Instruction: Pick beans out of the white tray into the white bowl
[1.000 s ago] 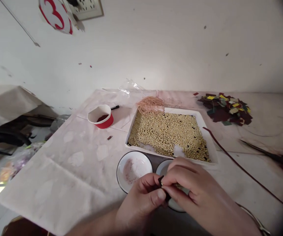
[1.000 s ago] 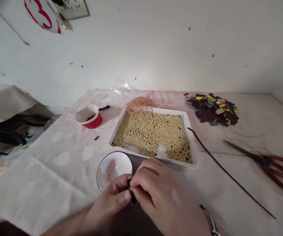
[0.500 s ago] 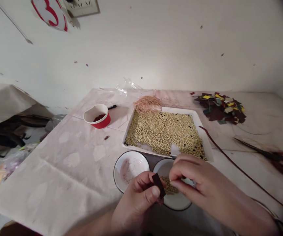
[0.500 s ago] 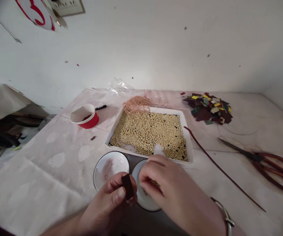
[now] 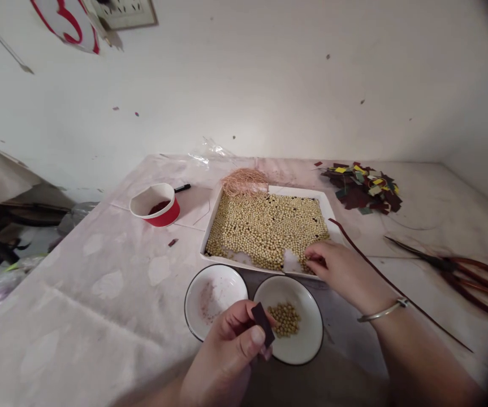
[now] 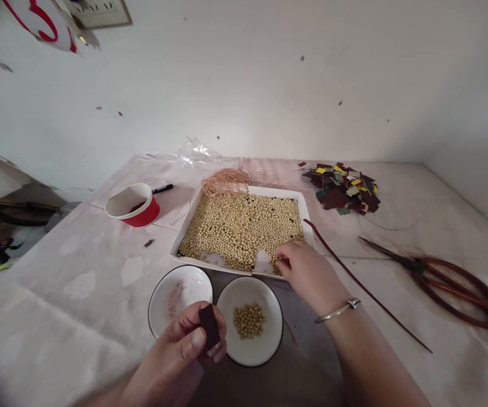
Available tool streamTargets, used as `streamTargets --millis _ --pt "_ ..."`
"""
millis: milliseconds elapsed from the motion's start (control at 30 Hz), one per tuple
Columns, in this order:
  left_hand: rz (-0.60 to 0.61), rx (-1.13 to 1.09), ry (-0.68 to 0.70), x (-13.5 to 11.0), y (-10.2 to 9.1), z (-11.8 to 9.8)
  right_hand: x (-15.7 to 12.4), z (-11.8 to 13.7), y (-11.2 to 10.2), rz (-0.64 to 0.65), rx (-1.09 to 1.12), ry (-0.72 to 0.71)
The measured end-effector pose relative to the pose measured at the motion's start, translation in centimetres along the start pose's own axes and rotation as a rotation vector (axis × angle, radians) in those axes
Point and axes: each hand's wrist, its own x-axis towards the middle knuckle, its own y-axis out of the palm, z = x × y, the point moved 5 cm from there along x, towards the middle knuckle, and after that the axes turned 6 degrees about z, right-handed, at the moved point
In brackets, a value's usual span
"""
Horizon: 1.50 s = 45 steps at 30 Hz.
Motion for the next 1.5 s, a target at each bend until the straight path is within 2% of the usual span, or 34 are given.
streamTargets --millis 133,467,667,800,967,1067,1167,1333,1400,1500 --pt "-0.005 0.006 0.003 -0.1 -0.1 0.0 0.2 -0.5 0.8 0.020 0.000 0.049" --pt "-0.004 0.024 0.002 0.0 0.1 -0.1 0.4 -0.1 0.6 0.059 0.041 0.054" --pt "-0.009 0.018 -0.003 -0.1 0.3 -0.1 0.4 -0.1 0.1 0.009 0.086 0.030" --pt "0.002 0.018 0.002 0.0 0.2 -0.1 0.1 0.5 -1.2 -0.074 0.145 0.028" --pt "-0.018 0.030 -0.019 -0.1 0.0 0.0 -1.8 3.5 -3.7 -0.144 0.249 -0.002" --pt "0.003 0.023 -0.024 -0.2 0.3 -0.1 -3.5 6.5 -4.7 -0.121 0.352 -0.099" --pt "0.068 0.015 -0.020 -0.2 0.7 -0.3 -5.0 9.6 -4.5 -0.013 0.455 -0.236" --pt "0.162 -0.042 -0.023 0.1 1.0 -0.1 -6.1 12.2 -3.3 0.154 0.549 -0.281" --pt "0.165 -0.073 -0.025 0.1 0.8 0.2 -6.1 12.6 -3.0 0.174 0.570 -0.301" --pt "0.171 -0.050 -0.003 0.0 0.5 0.4 -5.8 12.6 -2.7 0.139 0.585 -0.330"
